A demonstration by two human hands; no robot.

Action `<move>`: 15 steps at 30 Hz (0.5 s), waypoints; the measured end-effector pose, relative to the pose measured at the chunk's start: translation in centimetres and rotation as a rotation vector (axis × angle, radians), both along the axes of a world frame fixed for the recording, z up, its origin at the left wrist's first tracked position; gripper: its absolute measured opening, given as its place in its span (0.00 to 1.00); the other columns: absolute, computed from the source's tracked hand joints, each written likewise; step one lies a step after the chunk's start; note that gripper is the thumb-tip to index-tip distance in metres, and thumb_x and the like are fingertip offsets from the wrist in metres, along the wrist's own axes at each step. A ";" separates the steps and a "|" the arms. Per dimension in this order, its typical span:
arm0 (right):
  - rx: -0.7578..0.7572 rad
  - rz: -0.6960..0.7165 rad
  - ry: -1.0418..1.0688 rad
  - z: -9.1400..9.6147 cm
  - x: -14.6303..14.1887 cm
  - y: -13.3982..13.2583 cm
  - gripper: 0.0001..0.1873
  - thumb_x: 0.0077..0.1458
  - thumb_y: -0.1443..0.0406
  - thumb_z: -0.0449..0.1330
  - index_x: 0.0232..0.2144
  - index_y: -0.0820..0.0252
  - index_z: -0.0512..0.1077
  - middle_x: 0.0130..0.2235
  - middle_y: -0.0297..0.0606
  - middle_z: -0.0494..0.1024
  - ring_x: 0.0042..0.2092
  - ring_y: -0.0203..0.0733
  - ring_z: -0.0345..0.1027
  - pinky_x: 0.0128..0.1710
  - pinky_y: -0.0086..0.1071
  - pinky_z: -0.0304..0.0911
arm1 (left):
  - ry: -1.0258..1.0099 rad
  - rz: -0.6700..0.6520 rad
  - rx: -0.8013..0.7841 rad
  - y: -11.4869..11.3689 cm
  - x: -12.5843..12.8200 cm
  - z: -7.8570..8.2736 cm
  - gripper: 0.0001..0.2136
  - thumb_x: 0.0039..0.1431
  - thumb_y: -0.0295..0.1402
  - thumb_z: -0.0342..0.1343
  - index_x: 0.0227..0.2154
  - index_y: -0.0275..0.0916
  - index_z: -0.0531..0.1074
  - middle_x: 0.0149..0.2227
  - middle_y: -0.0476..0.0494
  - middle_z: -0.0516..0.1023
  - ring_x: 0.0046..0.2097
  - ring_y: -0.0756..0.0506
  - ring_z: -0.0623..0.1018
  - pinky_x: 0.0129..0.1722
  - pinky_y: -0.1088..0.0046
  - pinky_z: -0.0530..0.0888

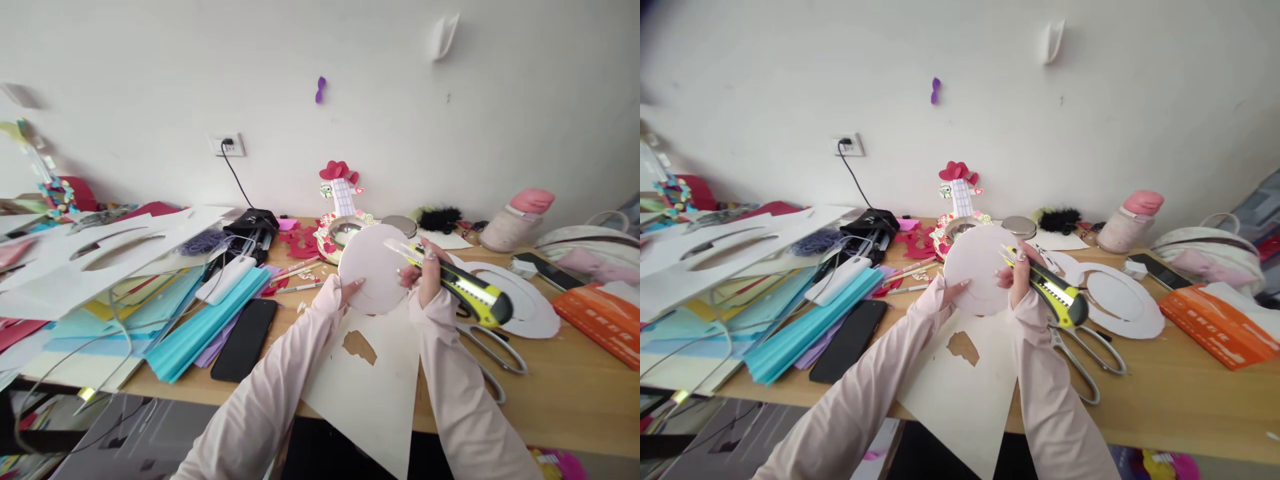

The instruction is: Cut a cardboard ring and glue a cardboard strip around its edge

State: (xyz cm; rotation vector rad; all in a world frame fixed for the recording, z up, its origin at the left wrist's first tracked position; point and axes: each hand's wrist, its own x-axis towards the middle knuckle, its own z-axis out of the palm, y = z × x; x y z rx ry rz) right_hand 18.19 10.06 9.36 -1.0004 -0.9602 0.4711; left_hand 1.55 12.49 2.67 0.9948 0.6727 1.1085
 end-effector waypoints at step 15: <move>0.056 0.023 -0.012 -1.0 -2.8 -1.5 0.23 0.62 0.44 0.68 0.43 0.52 0.68 0.24 0.28 0.81 0.21 0.42 0.76 0.24 0.37 0.74 | 0.037 0.033 0.093 -1.4 0.8 0.5 0.33 0.46 0.56 0.78 0.47 0.35 0.83 0.43 0.33 0.89 0.46 0.34 0.86 0.49 0.57 0.81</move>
